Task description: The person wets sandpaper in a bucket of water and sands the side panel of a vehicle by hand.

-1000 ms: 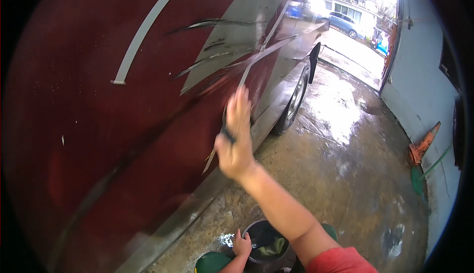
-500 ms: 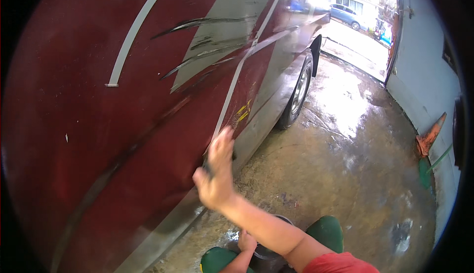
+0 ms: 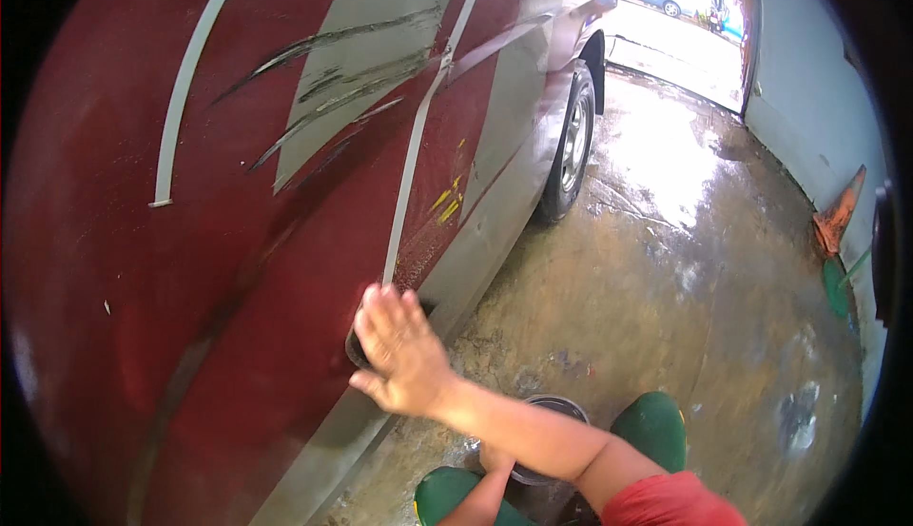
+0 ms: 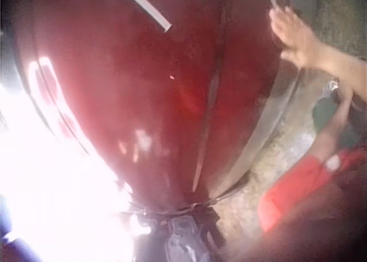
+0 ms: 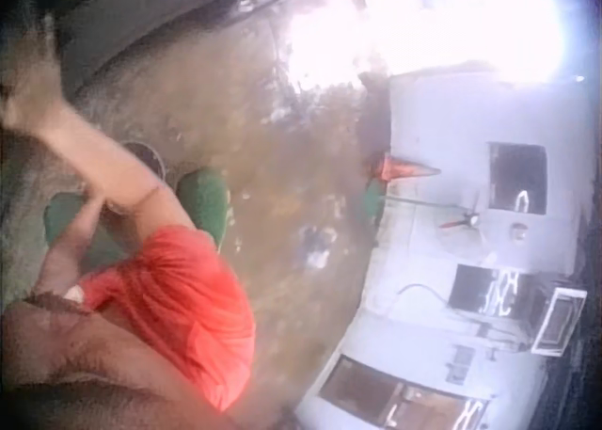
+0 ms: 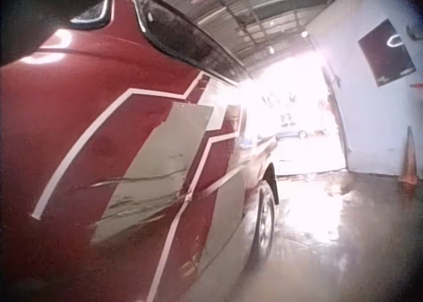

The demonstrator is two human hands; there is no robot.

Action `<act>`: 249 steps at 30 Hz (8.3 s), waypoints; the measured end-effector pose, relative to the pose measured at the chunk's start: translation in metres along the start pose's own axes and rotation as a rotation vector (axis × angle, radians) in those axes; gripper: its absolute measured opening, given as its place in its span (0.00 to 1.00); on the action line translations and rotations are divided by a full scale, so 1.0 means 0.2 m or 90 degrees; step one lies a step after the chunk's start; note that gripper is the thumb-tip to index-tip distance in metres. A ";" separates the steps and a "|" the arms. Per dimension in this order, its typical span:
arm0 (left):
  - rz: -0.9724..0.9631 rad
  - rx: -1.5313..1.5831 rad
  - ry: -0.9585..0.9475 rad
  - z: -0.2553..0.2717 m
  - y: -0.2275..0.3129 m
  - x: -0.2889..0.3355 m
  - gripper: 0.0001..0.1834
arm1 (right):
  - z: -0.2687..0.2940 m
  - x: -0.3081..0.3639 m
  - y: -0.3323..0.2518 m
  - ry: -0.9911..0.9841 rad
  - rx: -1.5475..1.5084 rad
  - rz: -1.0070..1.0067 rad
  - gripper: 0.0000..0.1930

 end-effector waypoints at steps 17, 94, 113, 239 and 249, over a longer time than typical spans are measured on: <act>-0.040 -0.075 0.064 0.10 0.29 0.07 0.30 | 0.45 -0.10 0.55 0.250 0.001 -0.258 0.40; -0.432 -0.138 0.513 1.62 1.86 0.59 0.46 | 0.60 1.91 0.95 -0.185 -0.269 -0.879 0.28; -0.521 -1.001 0.510 2.06 2.35 0.48 0.40 | 0.38 2.14 0.91 -0.547 -0.050 -0.876 0.38; -0.513 -1.015 0.809 2.26 2.80 0.43 0.36 | 0.49 2.13 0.94 -0.395 -0.026 -0.897 0.38; -0.582 -0.887 0.820 2.33 2.70 0.48 0.35 | 0.50 2.10 0.92 -0.402 -0.034 -0.890 0.37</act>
Point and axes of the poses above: each hand's wrist, its own x-axis away from the middle knuckle, its own z-axis out of the back of the hand, y = z × x, the point moved 9 cm from there along -x, towards the middle knuckle, and after that the axes turned 13 degrees about -x, right-handed, at the moved point
